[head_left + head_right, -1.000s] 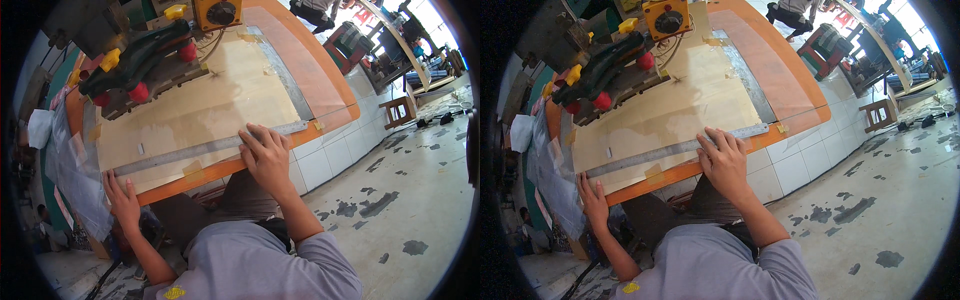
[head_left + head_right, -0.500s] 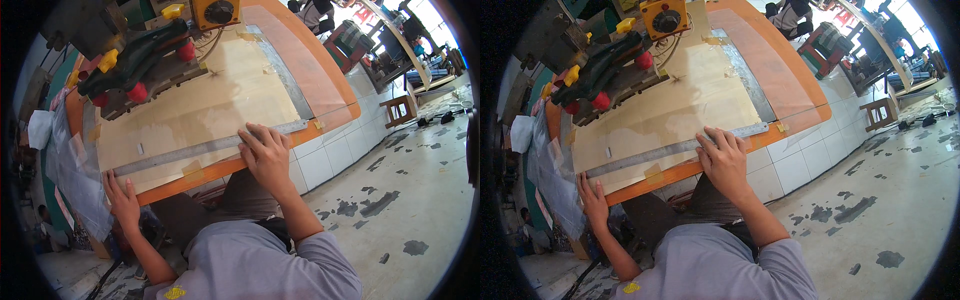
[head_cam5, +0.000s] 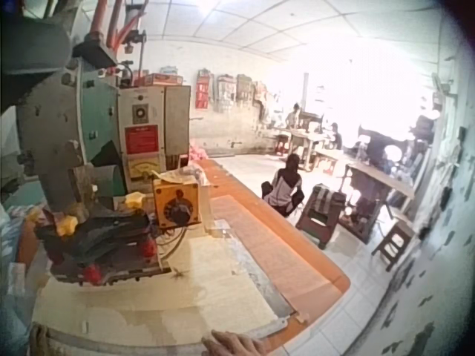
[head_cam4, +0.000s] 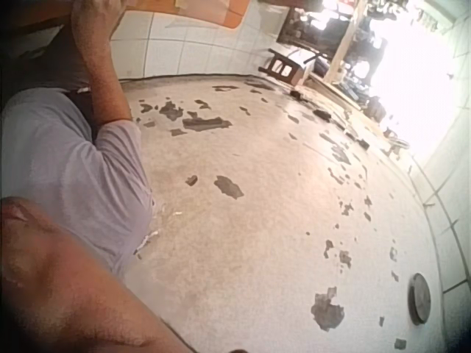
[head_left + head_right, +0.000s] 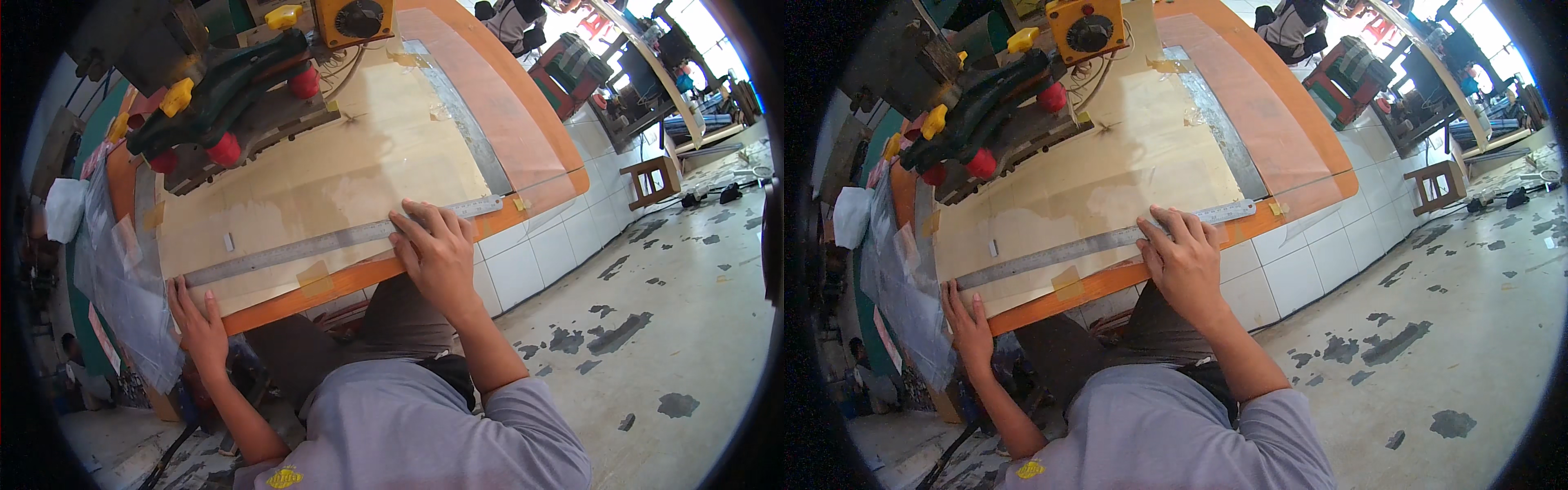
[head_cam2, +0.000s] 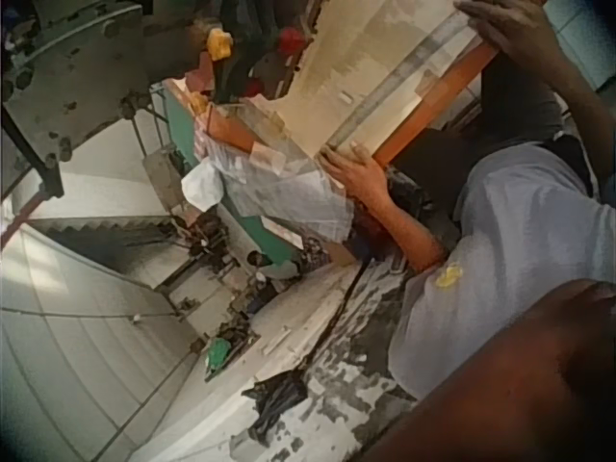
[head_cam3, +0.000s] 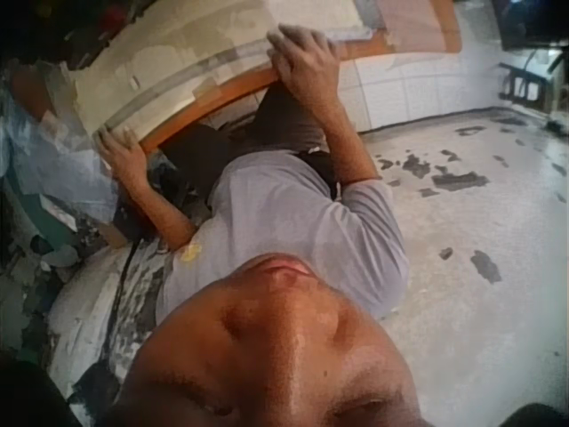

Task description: The person places plastic bags onto a machine, aligns them using a ruler, and activates a heat sealing arm by hand.

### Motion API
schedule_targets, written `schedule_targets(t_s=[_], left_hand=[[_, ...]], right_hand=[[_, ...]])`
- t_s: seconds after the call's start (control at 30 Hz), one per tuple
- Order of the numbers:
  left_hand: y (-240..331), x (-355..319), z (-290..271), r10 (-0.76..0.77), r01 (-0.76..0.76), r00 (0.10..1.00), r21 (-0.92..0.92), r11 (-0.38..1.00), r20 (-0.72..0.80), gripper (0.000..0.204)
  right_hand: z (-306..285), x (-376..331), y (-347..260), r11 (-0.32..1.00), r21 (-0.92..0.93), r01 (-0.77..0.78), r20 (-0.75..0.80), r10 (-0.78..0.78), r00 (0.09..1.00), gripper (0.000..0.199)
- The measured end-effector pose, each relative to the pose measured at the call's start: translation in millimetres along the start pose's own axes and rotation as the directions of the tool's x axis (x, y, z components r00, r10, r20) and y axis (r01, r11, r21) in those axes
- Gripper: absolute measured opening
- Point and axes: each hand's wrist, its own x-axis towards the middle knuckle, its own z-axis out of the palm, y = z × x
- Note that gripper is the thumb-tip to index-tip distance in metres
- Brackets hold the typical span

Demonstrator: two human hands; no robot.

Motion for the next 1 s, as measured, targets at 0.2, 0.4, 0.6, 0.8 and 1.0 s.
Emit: schedule_targets(t_s=[0.2, 0.4, 0.6, 0.8, 1.0], left_hand=[[2.0, 0.2, -0.5, -0.002, 0.002, 1.0, 0.007, 1.0, 0.001, 0.06], [1.2, -0.1, -0.7, 0.002, -0.002, 1.0, -0.009, 1.0, 0.003, 0.06], [2.3, 0.2, -1.7, -0.003, 0.003, 1.0, -0.004, 1.0, 0.005, 0.06], [1.1, 0.6, -0.4, 0.001, -0.001, 1.0, -0.006, 1.0, 0.0, 0.06], [0.1, 0.2, 0.1, 0.021, -0.021, 1.0, -0.003, 1.0, -0.009, 0.06]], right_hand=[[-1.4, 0.9, 1.0, 1.0, 0.013, 0.002, 0.012, -0.002, 1.0, 0.03], [-3.6, 2.5, 0.5, 1.0, 0.011, 0.009, 0.015, -0.009, 1.0, 0.03], [-3.7, 3.2, 1.1, 1.0, 0.01, 0.017, 0.012, -0.017, 1.0, 0.031], [-4.7, 4.0, 1.3, 1.0, 0.007, 0.022, 0.016, -0.022, 1.0, 0.031], [-6.4, 5.5, 1.9, 1.0, 0.014, 0.024, 0.02, -0.024, 1.0, 0.03]])
